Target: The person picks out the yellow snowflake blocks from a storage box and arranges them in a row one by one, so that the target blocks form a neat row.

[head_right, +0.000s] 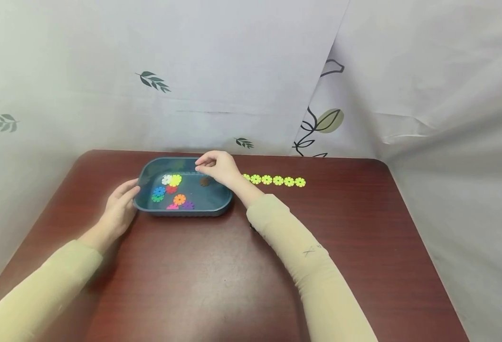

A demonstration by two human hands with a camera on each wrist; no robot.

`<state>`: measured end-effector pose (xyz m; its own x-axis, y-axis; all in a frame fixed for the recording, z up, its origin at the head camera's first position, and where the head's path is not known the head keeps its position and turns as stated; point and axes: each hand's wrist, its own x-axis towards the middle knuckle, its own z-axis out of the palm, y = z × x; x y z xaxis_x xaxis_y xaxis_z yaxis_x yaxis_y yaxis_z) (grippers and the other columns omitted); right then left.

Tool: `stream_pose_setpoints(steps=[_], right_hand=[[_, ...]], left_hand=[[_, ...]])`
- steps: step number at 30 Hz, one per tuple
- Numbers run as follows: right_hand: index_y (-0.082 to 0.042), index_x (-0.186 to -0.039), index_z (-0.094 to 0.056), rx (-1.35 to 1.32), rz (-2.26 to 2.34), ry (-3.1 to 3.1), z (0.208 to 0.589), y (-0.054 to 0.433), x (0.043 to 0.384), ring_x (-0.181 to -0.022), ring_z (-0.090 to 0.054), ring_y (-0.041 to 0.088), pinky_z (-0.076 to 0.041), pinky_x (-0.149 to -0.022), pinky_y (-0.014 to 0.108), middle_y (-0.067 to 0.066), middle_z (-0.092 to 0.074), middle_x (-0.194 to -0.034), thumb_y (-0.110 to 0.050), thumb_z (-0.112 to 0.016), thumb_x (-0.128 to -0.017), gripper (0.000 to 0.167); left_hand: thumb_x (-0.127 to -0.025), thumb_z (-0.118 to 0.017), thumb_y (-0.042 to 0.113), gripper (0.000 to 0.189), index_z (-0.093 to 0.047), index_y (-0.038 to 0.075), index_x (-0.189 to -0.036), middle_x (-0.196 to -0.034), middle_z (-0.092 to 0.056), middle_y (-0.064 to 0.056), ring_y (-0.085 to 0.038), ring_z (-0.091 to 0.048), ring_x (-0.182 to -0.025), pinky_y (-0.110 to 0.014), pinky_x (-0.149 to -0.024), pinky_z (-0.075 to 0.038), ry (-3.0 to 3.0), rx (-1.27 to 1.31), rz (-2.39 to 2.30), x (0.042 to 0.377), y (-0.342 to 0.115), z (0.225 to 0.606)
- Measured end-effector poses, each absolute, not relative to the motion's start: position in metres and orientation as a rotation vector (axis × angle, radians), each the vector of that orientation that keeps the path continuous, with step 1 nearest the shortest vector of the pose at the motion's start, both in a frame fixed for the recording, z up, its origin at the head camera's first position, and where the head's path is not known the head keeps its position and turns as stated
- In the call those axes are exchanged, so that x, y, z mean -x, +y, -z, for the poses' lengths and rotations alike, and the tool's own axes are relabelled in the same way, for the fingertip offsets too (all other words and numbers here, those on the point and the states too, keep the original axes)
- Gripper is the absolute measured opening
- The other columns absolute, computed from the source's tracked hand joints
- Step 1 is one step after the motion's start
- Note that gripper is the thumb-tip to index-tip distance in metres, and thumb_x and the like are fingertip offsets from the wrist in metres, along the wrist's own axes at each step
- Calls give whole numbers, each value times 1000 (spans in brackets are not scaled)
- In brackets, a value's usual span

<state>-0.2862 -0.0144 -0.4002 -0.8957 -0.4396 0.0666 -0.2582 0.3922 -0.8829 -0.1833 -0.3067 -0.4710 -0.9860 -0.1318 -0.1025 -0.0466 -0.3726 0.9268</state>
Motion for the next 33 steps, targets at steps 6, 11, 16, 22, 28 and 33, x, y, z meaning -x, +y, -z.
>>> stream_pose_setpoints(steps=[6, 11, 16, 22, 28, 33], right_hand=[[-3, -112, -80, 633, 1502, 2474, 404, -23, 289, -94, -72, 25, -58, -79, 27, 15, -78, -106, -13, -78, -98, 17], [-2, -112, -80, 645, 1462, 2484, 407, -30, 290, -95, -72, 25, -58, -79, 25, 15, -79, -105, -13, -78, -98, 18], [-3, -111, -80, 654, 1440, 2480, 413, -38, 291, -93, -71, 23, -55, -70, 22, 14, -78, -104, -12, -78, -98, 16], [-6, -112, -80, 649, 1390, 2487, 418, -46, 290, -95, -71, 22, -56, -69, 22, 13, -78, -107, -15, -79, -98, 17], [-5, -114, -79, 712, 1323, 2504, 422, -57, 289, -102, -72, 23, -59, -82, 23, 12, -78, -110, -13, -79, -98, 18], [-4, -116, -78, 756, 1286, 2500, 426, -68, 289, -103, -72, 24, -59, -87, 23, 13, -78, -111, -11, -78, -98, 20]], left_hand=[[-108, -61, 12, 18, -71, 22, -118, -121, -64, 9, -5, -65, -108, -15, -95, -54, -1746, -268, 2548, 184, -306, 470], [-108, -61, 12, 18, -71, 21, -119, -123, -64, 9, -6, -65, -109, -16, -95, -54, -1754, -270, 2551, 184, -305, 470], [-108, -60, 10, 19, -71, 19, -121, -124, -64, 8, -6, -65, -110, -16, -95, -54, -1738, -250, 2552, 184, -305, 471], [-108, -60, 11, 18, -71, 19, -121, -124, -64, 8, -6, -65, -111, -16, -96, -54, -1749, -252, 2546, 184, -305, 470], [-108, -60, 10, 19, -70, 20, -120, -123, -64, 8, -6, -64, -111, -16, -96, -53, -1753, -254, 2543, 184, -305, 469], [-109, -60, 11, 18, -69, 21, -121, -124, -63, 7, -5, -64, -111, -15, -97, -53, -1774, -247, 2535, 183, -307, 471]])
